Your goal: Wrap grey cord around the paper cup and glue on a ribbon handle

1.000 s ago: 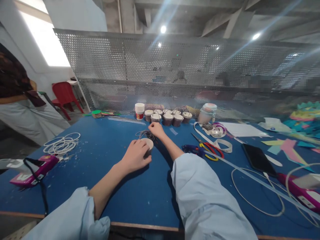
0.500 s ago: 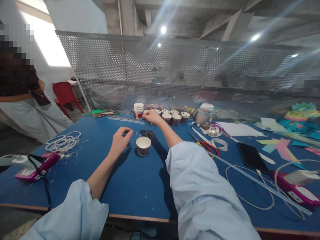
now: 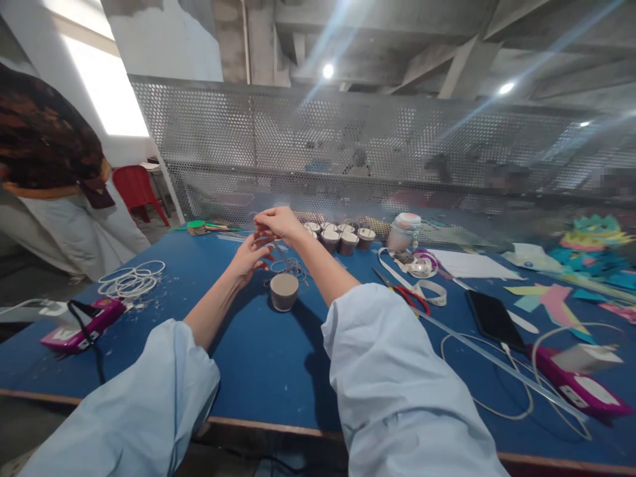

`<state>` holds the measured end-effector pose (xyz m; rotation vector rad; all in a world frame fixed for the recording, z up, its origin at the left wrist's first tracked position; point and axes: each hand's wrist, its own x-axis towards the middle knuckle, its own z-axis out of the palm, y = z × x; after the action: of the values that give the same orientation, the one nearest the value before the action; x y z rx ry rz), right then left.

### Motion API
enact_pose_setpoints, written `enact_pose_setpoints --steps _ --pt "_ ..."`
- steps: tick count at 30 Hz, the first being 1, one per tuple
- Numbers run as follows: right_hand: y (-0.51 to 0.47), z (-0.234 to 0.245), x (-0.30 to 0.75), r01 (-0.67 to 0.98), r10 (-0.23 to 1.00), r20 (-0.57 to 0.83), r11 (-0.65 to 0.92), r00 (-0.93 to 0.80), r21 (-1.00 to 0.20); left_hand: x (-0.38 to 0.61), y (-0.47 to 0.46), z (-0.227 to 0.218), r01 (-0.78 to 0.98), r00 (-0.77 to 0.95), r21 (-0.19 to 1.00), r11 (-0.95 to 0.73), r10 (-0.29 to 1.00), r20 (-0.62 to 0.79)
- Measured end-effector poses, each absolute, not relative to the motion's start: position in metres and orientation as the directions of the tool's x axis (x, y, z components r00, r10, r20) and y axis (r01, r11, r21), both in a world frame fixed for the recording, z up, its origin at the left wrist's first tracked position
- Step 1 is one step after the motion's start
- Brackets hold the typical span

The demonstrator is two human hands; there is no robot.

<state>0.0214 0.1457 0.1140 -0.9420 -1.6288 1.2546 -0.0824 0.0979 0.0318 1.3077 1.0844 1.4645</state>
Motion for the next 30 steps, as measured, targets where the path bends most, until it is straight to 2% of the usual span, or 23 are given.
enact_pose_setpoints --steps 3,6,11,14,16,18,26,30 --pt "0.138 0.115 0.018 -0.01 0.912 0.15 0.158 -0.383 -0.987 -0.082 0.104 0.028 -0.002 -0.028 0.972 -0.235 0.972 0.235" --pt "0.143 0.127 0.028 -0.109 0.932 0.189 0.163 -0.308 -0.981 -0.095 0.111 0.006 0.082 -0.073 0.978 -0.192 0.978 0.198" --pt "0.17 0.165 0.061 -0.269 0.944 0.328 0.309 -0.03 -0.912 -0.129 0.125 -0.032 0.227 -0.202 0.973 -0.052 0.974 0.1" --pt "0.184 0.184 0.083 -0.322 0.854 0.462 0.519 0.24 -0.792 -0.14 0.133 -0.041 0.303 -0.254 0.953 -0.021 0.962 0.102" --pt "0.19 0.195 0.096 -0.292 0.755 0.547 0.649 0.361 -0.703 -0.144 0.136 -0.043 0.365 -0.281 0.931 -0.017 0.951 0.127" --pt "0.193 0.206 0.108 -0.24 0.688 0.605 0.716 0.401 -0.655 -0.147 0.136 -0.043 0.432 -0.307 0.902 -0.012 0.938 0.16" --pt "0.181 0.263 0.145 0.014 0.505 0.727 0.817 0.466 -0.577 -0.16 0.133 -0.039 0.663 -0.354 0.748 0.036 0.895 0.271" --pt "0.167 0.265 0.143 0.024 0.593 0.721 0.766 0.36 -0.642 -0.146 0.128 -0.035 0.774 -0.227 0.631 -0.048 0.909 0.348"
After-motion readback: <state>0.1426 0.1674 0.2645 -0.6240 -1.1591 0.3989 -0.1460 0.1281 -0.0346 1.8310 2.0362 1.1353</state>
